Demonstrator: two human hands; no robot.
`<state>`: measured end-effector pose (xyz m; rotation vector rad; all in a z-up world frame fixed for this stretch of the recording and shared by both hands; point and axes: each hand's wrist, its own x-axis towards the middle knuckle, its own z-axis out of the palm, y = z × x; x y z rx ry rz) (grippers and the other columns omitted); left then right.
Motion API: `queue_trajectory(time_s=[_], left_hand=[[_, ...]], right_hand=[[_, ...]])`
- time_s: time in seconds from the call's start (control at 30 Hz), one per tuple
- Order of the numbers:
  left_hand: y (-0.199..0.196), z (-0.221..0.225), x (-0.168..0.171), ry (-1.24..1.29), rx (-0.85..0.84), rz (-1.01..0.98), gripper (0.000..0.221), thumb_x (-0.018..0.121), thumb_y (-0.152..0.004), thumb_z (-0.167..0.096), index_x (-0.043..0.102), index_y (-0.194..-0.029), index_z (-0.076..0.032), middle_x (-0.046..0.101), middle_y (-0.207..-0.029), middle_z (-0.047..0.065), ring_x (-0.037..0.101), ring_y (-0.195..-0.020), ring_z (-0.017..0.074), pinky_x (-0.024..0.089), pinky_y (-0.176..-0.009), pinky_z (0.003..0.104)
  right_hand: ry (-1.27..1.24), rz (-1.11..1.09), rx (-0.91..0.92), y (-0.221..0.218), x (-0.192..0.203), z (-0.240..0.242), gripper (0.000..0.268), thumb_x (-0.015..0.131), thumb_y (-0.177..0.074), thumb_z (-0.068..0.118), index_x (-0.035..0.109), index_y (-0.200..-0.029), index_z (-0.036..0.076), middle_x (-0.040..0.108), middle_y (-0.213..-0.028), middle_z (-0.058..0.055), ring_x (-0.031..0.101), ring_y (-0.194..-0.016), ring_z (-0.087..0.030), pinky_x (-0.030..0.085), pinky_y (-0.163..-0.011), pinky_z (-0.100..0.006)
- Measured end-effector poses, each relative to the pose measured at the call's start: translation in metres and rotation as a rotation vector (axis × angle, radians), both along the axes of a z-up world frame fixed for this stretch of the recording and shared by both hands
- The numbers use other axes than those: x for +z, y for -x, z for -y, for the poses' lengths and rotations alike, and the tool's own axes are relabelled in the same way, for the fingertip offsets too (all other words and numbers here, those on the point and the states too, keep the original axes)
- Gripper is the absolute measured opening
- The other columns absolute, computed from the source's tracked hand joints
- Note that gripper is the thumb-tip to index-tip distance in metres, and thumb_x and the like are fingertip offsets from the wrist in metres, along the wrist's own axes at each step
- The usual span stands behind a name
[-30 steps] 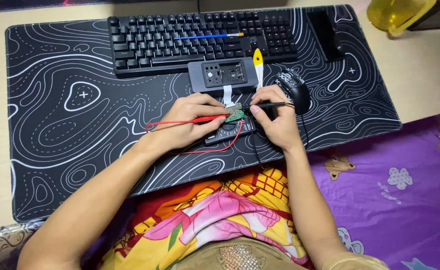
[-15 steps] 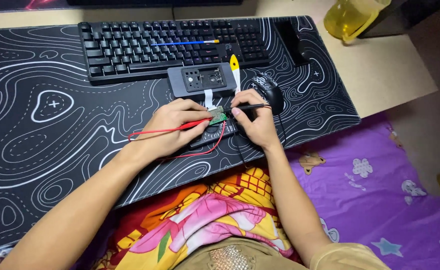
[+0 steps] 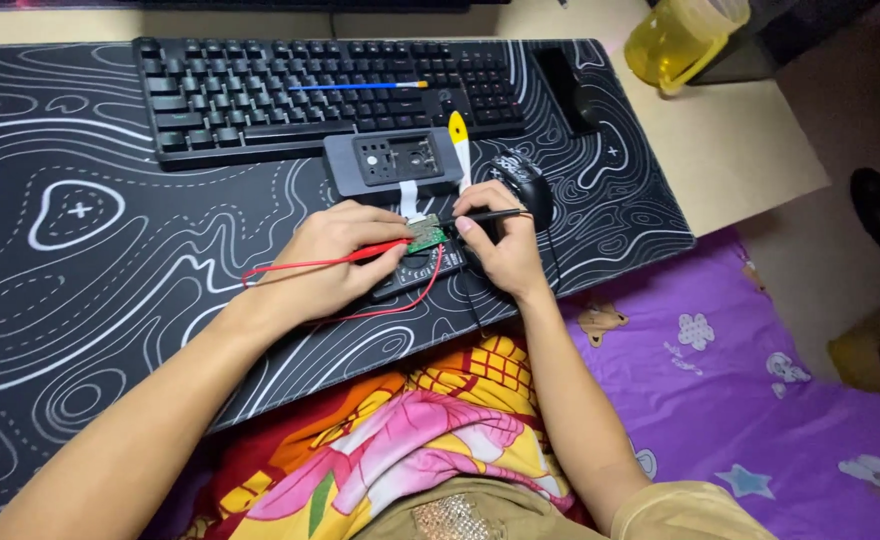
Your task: Using a multimeter to test electrical components on a small circuit board
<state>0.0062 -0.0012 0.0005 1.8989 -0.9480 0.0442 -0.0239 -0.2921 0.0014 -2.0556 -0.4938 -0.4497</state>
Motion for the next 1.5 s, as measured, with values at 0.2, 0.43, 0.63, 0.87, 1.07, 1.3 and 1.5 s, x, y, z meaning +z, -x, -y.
queue_trajectory(time_s=[0.2, 0.43, 0.63, 0.87, 1.07, 1.3, 1.5], left_hand=[[0.001, -0.001, 0.001, -0.031, 0.007, 0.005, 0.026, 0.073, -0.108, -0.025, 0.089, -0.127, -0.017, 0.086, -0.129, 0.007, 0.079, -0.117, 0.0322, 0.063, -0.102, 0.044], [0.001, -0.004, 0.001, 0.004, 0.004, 0.026, 0.026, 0.075, -0.108, -0.024, 0.088, -0.128, -0.016, 0.085, -0.13, 0.01, 0.079, -0.119, 0.0356, 0.063, -0.104, 0.046], [0.005, -0.002, 0.005, -0.041, 0.02, 0.024, 0.026, 0.074, -0.109, -0.026, 0.088, -0.129, -0.017, 0.084, -0.131, 0.009, 0.078, -0.12, 0.034, 0.061, -0.107, 0.046], [0.004, 0.002, 0.006, 0.006, 0.033, 0.02, 0.022, 0.077, -0.108, -0.022, 0.089, -0.125, -0.016, 0.084, -0.127, 0.011, 0.078, -0.118, 0.0346, 0.062, -0.106, 0.046], [0.006, 0.0, 0.004, 0.056, 0.021, -0.008, 0.019, 0.079, -0.107, -0.019, 0.089, -0.123, -0.015, 0.084, -0.127, 0.012, 0.079, -0.117, 0.0363, 0.063, -0.104, 0.047], [0.005, 0.002, 0.004, 0.065, 0.02, 0.016, 0.018, 0.079, -0.107, -0.018, 0.09, -0.121, -0.015, 0.084, -0.125, 0.013, 0.079, -0.116, 0.0382, 0.064, -0.102, 0.049], [0.004, 0.001, 0.001, 0.065, 0.018, 0.006, 0.018, 0.08, -0.107, -0.018, 0.09, -0.121, -0.015, 0.085, -0.125, 0.013, 0.08, -0.115, 0.0369, 0.064, -0.102, 0.048]], right_hand=[[0.011, 0.013, -0.01, 0.003, 0.004, -0.004, 0.018, 0.078, -0.111, 0.026, 0.079, -0.108, 0.008, 0.078, -0.109, -0.014, 0.077, -0.107, -0.032, 0.059, -0.102, -0.048], [0.015, -0.001, 0.014, 0.0, -0.001, 0.002, 0.02, 0.077, -0.112, 0.027, 0.079, -0.111, 0.007, 0.078, -0.111, -0.015, 0.076, -0.108, -0.033, 0.058, -0.103, -0.047], [0.011, -0.023, 0.027, 0.0, -0.001, 0.001, 0.02, 0.075, -0.113, 0.026, 0.08, -0.111, 0.007, 0.079, -0.111, -0.015, 0.078, -0.107, -0.034, 0.058, -0.103, -0.047], [-0.002, -0.031, 0.04, 0.0, 0.001, 0.0, 0.018, 0.076, -0.114, 0.024, 0.08, -0.113, 0.006, 0.08, -0.113, -0.015, 0.078, -0.108, -0.035, 0.058, -0.103, -0.048], [0.007, -0.026, 0.051, 0.001, -0.002, 0.001, 0.015, 0.076, -0.113, 0.021, 0.081, -0.114, 0.007, 0.081, -0.114, -0.014, 0.079, -0.108, -0.036, 0.059, -0.102, -0.048], [0.008, -0.003, 0.064, 0.001, 0.001, 0.0, 0.016, 0.076, -0.114, 0.022, 0.082, -0.115, 0.007, 0.081, -0.115, -0.015, 0.08, -0.109, -0.037, 0.06, -0.102, -0.048], [0.007, 0.002, 0.078, 0.001, 0.0, 0.001, 0.016, 0.075, -0.114, 0.021, 0.083, -0.116, 0.007, 0.081, -0.115, -0.015, 0.08, -0.11, -0.037, 0.06, -0.102, -0.049]])
